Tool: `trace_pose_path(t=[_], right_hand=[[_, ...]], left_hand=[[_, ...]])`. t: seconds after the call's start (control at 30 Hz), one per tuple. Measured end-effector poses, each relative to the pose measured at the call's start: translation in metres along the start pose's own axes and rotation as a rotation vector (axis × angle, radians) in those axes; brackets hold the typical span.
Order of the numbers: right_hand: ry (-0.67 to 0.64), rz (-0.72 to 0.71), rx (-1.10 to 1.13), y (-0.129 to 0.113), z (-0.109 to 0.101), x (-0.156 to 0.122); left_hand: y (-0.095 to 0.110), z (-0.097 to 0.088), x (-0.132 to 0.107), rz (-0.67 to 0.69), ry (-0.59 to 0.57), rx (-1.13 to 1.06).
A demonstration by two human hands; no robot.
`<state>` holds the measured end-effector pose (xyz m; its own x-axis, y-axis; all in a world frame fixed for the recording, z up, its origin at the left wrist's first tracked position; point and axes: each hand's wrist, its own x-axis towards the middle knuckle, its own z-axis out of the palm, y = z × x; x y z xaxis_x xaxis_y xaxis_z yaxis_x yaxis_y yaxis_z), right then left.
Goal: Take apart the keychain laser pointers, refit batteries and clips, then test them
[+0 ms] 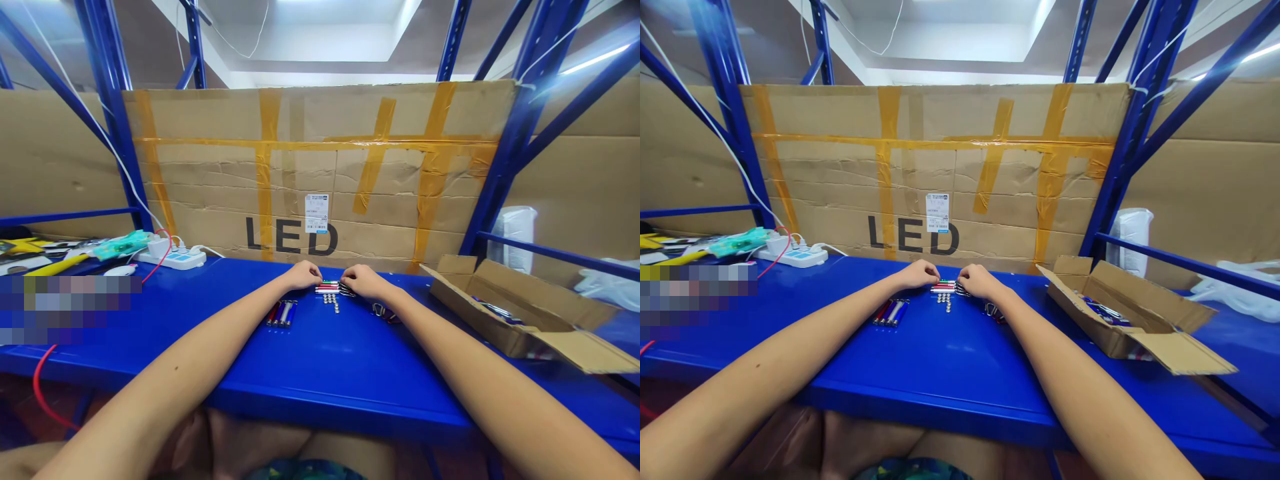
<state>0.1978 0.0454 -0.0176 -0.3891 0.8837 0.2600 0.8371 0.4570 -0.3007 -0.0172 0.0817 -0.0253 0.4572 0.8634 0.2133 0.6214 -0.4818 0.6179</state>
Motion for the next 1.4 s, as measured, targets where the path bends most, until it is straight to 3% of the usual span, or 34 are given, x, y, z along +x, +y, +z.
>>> trace_pose_path(t=[0.27, 0.47, 0.63, 0.8, 0.93, 1.07, 1.23, 1.33, 1.4], right_hand=[[0.022, -0.003, -0.026, 0.000, 0.000, 0.001], [0.056, 0.009, -0.021, 0.000, -0.001, -0.001], [0.068, 0.008, -0.029, -0.001, -0.003, -0.003], [0.074, -0.055, -0.063, -0.011, -0.010, -0.012], [-0.017, -0.096, -0.061, -0.029, -0.020, -0.023], [-0.042, -0.086, -0.081, -0.040, -0.028, -0.032], [0.088, -0.050, -0.111, -0.041, -0.044, -0.043], [0.221, -0.021, -0.110, -0.047, -0.048, -0.047], [0.239, -0.072, -0.095, -0.057, -0.042, -0.049]], left_hand=[[-0.001, 0.003, 0.002, 0.024, 0.038, 0.035], [0.006, -0.004, -0.012, 0.164, 0.127, 0.123], [0.019, -0.015, -0.033, 0.272, 0.043, 0.233], [0.030, -0.014, -0.041, 0.303, -0.040, 0.250], [0.033, -0.013, -0.043, 0.278, -0.078, 0.206], [0.034, -0.029, -0.048, 0.188, -0.119, 0.229], [0.026, -0.056, -0.052, 0.050, -0.290, 0.258], [0.019, -0.061, -0.052, -0.008, -0.385, 0.243], [0.016, -0.061, -0.051, -0.022, -0.403, 0.237]])
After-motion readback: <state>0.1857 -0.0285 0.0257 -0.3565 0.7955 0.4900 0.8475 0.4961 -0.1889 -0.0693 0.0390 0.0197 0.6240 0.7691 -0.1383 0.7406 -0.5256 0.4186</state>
